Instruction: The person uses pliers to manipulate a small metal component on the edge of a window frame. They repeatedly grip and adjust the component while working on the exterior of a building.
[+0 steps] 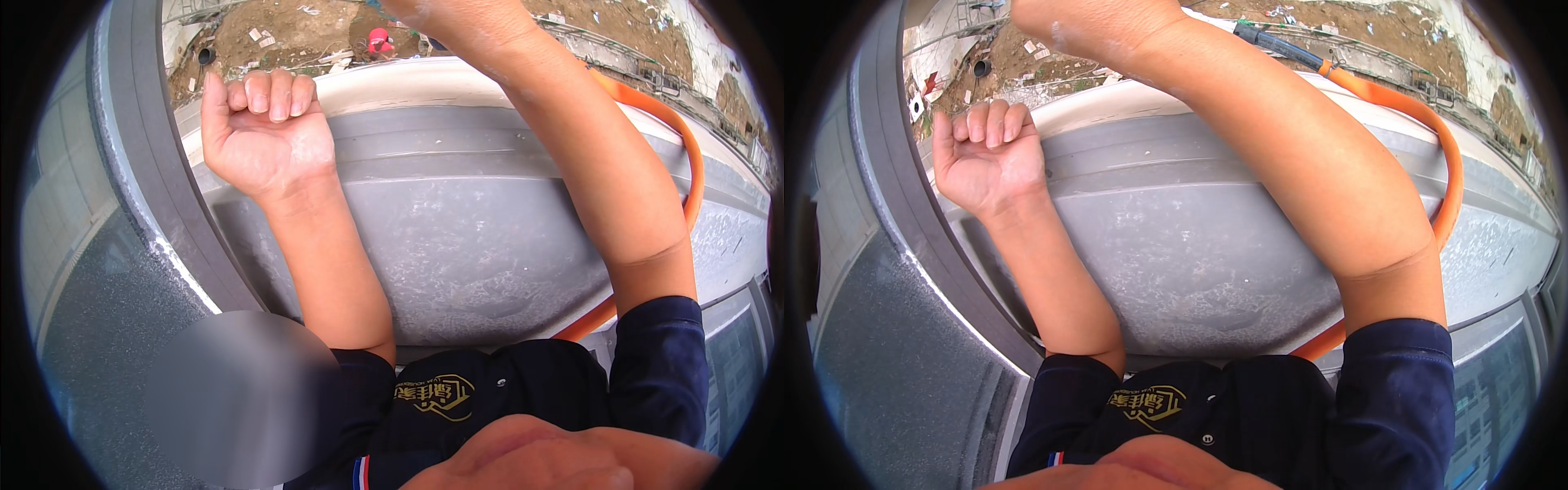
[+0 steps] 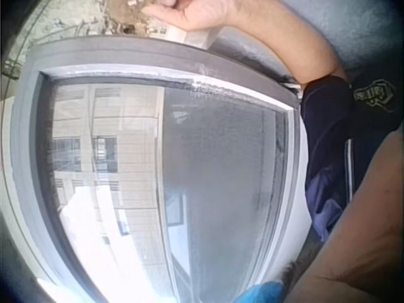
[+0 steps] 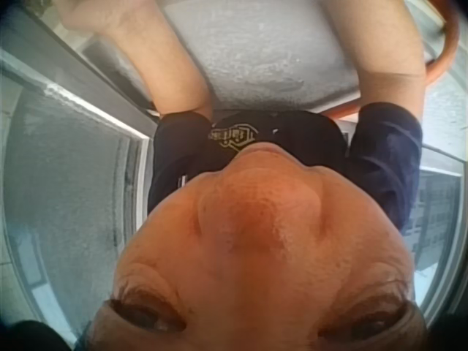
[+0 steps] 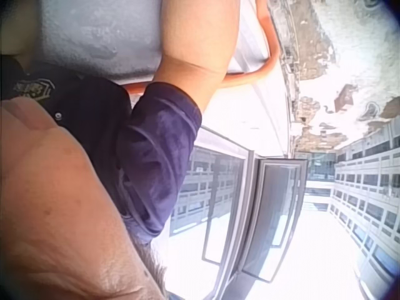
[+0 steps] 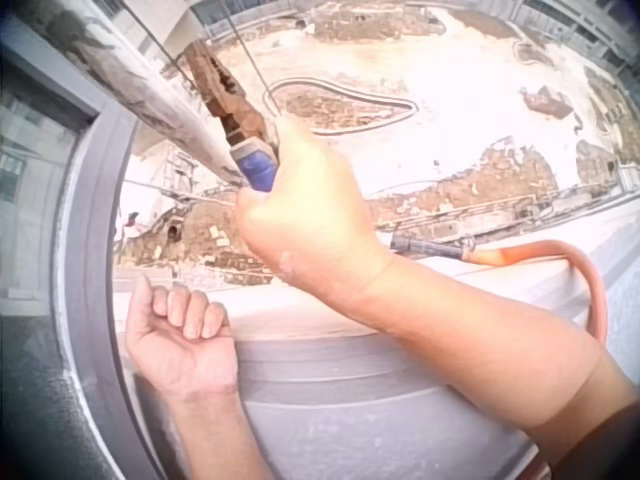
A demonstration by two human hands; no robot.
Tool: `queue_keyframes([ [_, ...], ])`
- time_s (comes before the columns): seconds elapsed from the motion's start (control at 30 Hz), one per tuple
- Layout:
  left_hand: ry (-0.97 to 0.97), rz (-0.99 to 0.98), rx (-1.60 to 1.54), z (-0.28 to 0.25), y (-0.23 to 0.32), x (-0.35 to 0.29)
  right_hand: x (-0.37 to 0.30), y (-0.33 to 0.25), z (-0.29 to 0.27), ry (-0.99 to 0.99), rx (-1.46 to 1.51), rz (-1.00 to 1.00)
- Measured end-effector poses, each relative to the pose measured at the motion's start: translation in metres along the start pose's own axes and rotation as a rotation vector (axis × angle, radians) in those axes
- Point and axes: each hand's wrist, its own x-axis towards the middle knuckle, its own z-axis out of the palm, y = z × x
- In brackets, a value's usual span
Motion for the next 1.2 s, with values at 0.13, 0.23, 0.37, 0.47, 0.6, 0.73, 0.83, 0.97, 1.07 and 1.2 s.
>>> queue_keyframes([
  [0.13, 0.000, -0.001, 0.002, 0.0007, 0.0007, -0.0007, 0.0004, 0.0003, 0.0008, -0.003, -0.024, -0.004],
  [0.23, 0.001, -0.001, 0.001, -0.0003, 0.0011, -0.0005, -0.0001, 0.0004, 0.0012, -0.008, -0.007, 0.007],
  [0.37, -0.008, -0.007, -0.003, 0.0001, 0.0007, 0.0001, 0.0004, 0.0034, 0.0027, 0.013, -0.042, -0.010],
  [0.47, -0.010, -0.003, 0.001, 0.0006, 0.0008, -0.0003, 0.0006, 0.0027, 0.0030, 0.019, -0.042, -0.005],
  [0.6, -0.020, -0.009, -0.011, -0.0009, 0.0013, 0.0002, 0.0007, 0.0033, 0.0036, 0.020, -0.058, -0.012],
  [0.73, -0.011, -0.010, -0.018, -0.0011, 0.0009, 0.0002, 0.0004, 0.0024, 0.0028, 0.023, -0.046, -0.015],
  [0.83, -0.018, -0.011, -0.012, -0.0010, 0.0009, -0.0001, -0.0002, 0.0067, 0.0050, 0.054, -0.064, -0.059],
  [0.97, -0.024, -0.012, -0.013, -0.0017, 0.0012, 0.0003, 0.0007, 0.0055, 0.0038, 0.034, -0.096, -0.037],
  [1.07, -0.027, -0.016, -0.013, -0.0024, 0.0012, 0.0006, 0.0009, 0.0023, 0.0027, 0.021, -0.108, 0.001],
  [1.2, -0.029, -0.021, -0.009, -0.0017, 0.0010, 0.0005, 0.0010, 0.0066, 0.0048, 0.033, -0.099, -0.027],
])
